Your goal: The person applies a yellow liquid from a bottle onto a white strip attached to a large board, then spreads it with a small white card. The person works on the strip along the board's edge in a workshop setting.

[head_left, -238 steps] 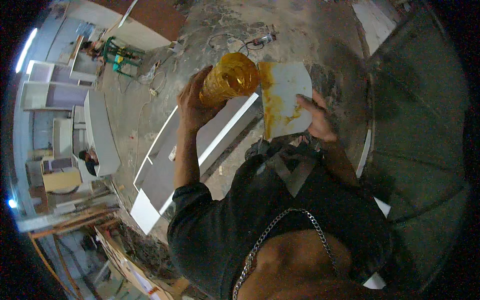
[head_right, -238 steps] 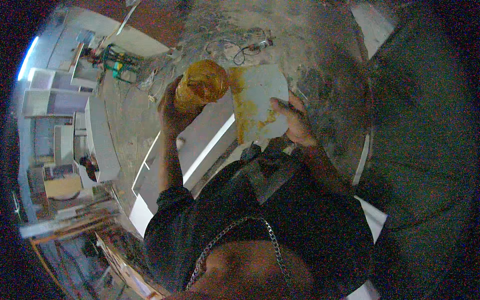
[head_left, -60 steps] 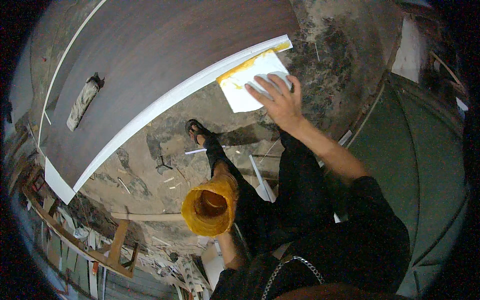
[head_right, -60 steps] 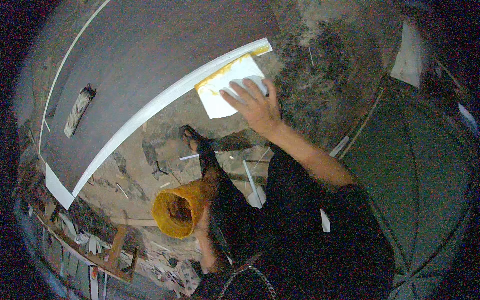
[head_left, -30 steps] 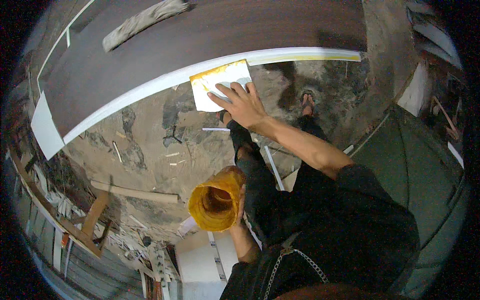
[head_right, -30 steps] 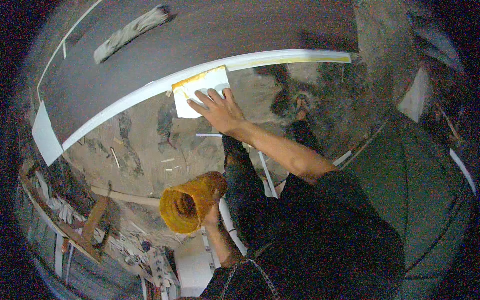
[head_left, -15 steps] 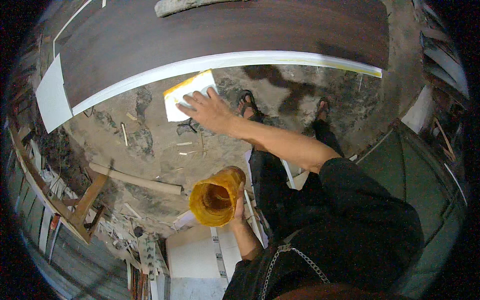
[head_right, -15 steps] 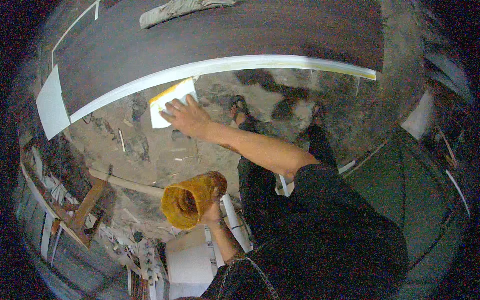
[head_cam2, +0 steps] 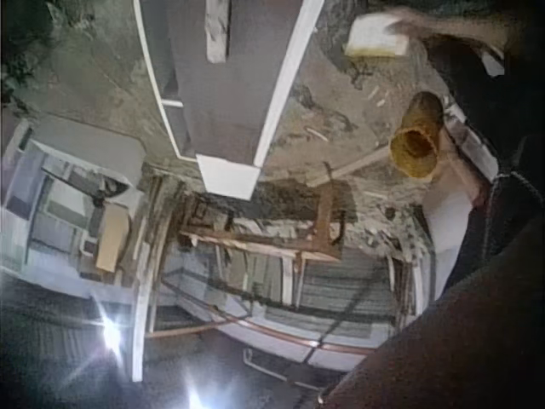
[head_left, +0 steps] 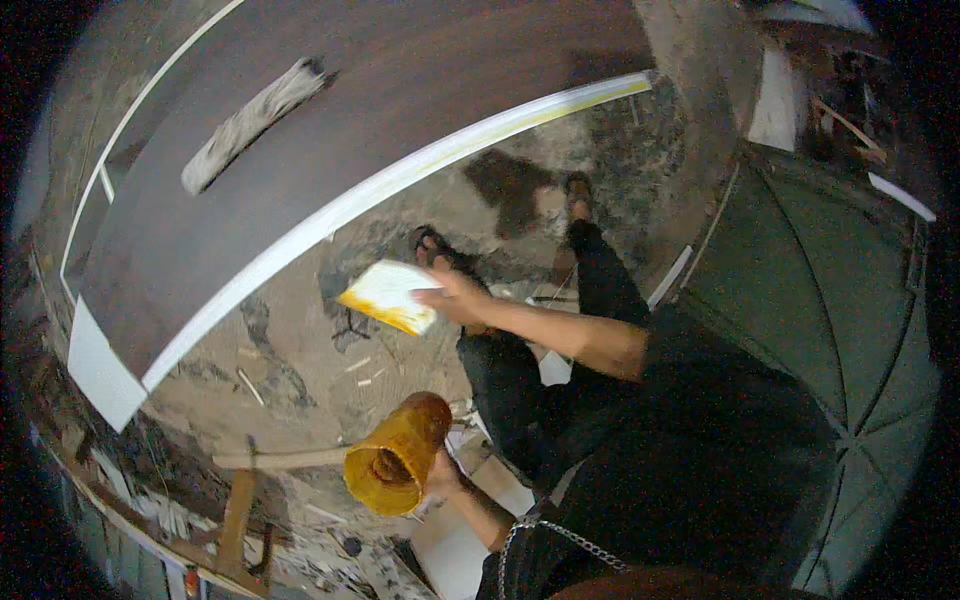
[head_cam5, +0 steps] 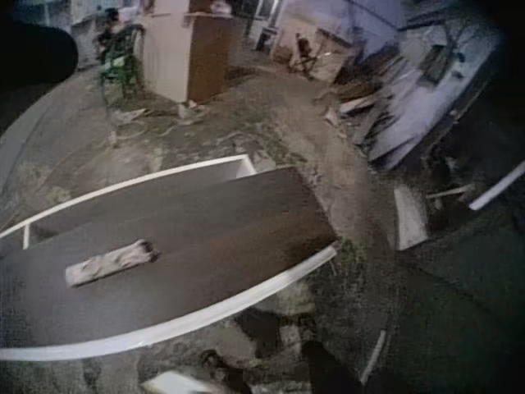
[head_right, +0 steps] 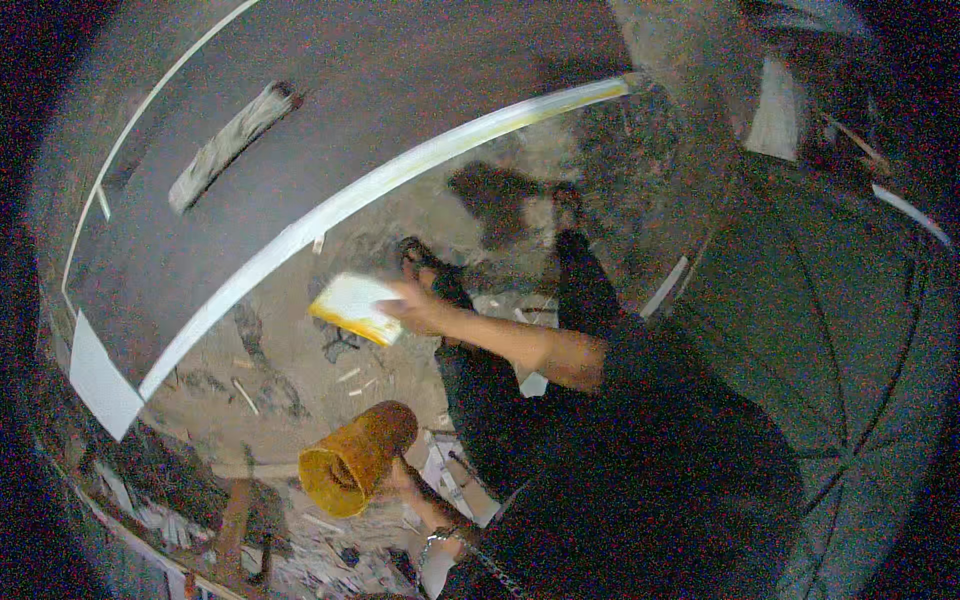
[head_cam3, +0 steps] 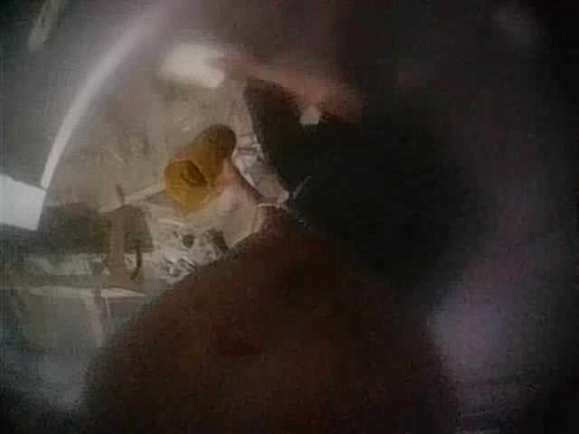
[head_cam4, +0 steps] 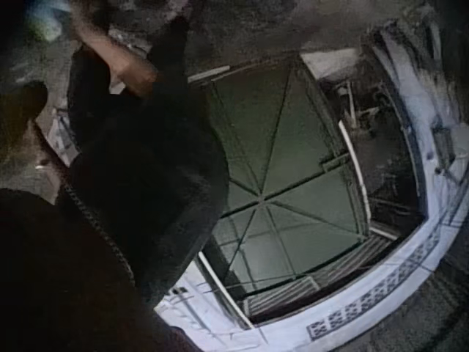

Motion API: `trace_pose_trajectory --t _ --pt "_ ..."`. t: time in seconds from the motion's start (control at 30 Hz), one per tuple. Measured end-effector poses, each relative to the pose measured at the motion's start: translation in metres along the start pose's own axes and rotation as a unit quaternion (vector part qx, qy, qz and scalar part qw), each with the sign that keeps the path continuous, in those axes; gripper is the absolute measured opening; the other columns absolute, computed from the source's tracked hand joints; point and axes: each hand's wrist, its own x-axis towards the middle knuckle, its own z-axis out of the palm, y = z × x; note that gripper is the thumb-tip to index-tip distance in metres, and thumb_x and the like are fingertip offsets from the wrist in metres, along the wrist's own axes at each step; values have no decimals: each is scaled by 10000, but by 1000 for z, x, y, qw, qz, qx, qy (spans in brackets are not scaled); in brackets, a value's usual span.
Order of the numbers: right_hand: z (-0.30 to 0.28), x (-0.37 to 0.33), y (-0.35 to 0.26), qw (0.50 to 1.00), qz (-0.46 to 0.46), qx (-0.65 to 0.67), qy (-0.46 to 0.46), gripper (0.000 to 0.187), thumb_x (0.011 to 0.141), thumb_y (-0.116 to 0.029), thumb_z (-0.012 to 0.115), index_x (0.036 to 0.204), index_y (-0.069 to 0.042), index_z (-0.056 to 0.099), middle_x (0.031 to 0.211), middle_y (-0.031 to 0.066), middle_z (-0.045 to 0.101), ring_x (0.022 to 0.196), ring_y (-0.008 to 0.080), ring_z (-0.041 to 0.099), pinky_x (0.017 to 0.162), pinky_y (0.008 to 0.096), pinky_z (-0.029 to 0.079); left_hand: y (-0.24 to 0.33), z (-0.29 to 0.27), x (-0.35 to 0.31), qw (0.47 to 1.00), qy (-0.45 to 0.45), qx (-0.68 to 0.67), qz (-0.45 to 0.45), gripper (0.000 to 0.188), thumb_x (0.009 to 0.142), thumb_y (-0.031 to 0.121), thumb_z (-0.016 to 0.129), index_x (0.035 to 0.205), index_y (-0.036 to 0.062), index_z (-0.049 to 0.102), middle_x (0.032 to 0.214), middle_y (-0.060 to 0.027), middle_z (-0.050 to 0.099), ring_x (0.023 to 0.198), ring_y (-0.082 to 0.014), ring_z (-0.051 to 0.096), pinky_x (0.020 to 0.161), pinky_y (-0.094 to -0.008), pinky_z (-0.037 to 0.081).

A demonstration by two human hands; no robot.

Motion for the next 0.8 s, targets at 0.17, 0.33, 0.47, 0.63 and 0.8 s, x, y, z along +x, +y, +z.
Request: trace_pose_trajectory --t 0.17,0.33,0.47,0.63,0.8 --pt "-188 -106 -43 955 98 276 33 415 866 -72 708 1260 -25 587 1163 79 658 1077 193 625 893 354 518 -13 45 8 997 -9 76 25 686 907 382 632 1470 112 347 1554 -133 289 1439 -357 215 1136 -641 183" --pt "-331 -174 -101 945 69 -209 240 377 837 32 630 1206 -42 644 1155 122 686 1088 237 646 953 401 512 -36 115 3 991 -55 123 11 682 909 381 630 1470 114 347 1553 -130 291 1438 -355 218 1136 -638 187" --pt "-398 -158 -165 703 -233 -630 234 597 712 82 553 1253 -155 643 1261 71 641 1176 261 600 1040 413 446 -64 176 -12 985 -80 153 -6 679 910 380 628 1469 116 348 1551 -127 293 1437 -353 221 1136 -636 190" --pt "-449 -133 -155 612 -210 -725 238 684 707 87 506 1303 -230 616 1330 -15 601 1286 228 510 1124 448 346 -112 241 -31 974 -123 179 -62 674 912 379 626 1469 119 348 1550 -125 296 1436 -351 225 1135 -633 193" --pt "-468 -104 -137 607 -249 -718 235 709 716 49 601 1322 -319 585 1375 -43 568 1289 239 509 1113 488 354 -125 267 -44 968 -128 200 -86 670 914 377 624 1468 121 348 1548 -122 298 1434 -348 228 1135 -629 197"
